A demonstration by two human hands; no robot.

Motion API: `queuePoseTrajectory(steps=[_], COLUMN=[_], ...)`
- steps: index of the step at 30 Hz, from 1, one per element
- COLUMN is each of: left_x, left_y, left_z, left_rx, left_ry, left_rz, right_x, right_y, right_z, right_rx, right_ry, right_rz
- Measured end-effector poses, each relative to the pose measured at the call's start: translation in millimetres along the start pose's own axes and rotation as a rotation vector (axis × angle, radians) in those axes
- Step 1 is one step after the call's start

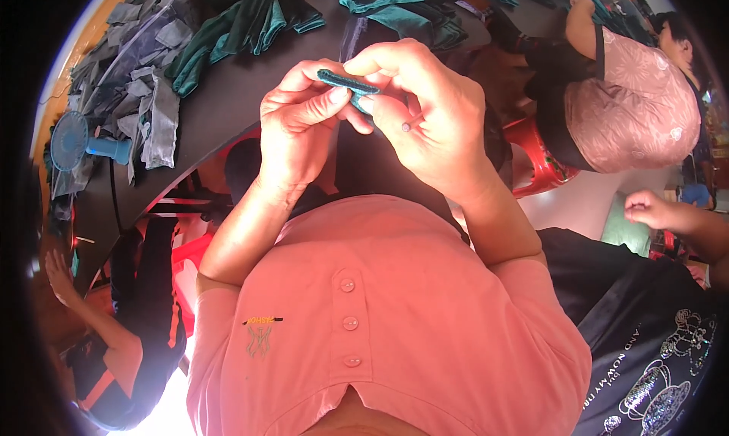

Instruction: Turning fabric tubes inside out using a thin rod in a textile manufacturing environment.

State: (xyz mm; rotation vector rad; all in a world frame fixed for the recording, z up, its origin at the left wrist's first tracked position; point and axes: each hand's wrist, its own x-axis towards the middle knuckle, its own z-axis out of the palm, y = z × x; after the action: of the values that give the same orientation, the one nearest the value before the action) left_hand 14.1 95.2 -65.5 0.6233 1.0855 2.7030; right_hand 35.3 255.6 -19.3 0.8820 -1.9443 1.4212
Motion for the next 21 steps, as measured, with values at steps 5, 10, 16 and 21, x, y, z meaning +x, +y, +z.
queuePoseTrajectory(steps=[5,10,16,21], left_x=[1,0,-1,-3], left_y=[0,0,1,15], left_z=[3,5,11,16], left_rx=[0.023,0.012,0.015,0.333], left_ry=[0.018,0.031,0.052,0.008], left_rz=[0.039,0.021,0.022,-0.347], right_x=[1,2,2,5], right_y=[2,4,2,-6], right_z=[-1,-2,-3,-4], right_rx=[0.026,0.044,0.020,0.213], right_ry=[-0.041,-0.055,-0.034,0.129], right_rz=[0.096,0.155,0.171,0.530])
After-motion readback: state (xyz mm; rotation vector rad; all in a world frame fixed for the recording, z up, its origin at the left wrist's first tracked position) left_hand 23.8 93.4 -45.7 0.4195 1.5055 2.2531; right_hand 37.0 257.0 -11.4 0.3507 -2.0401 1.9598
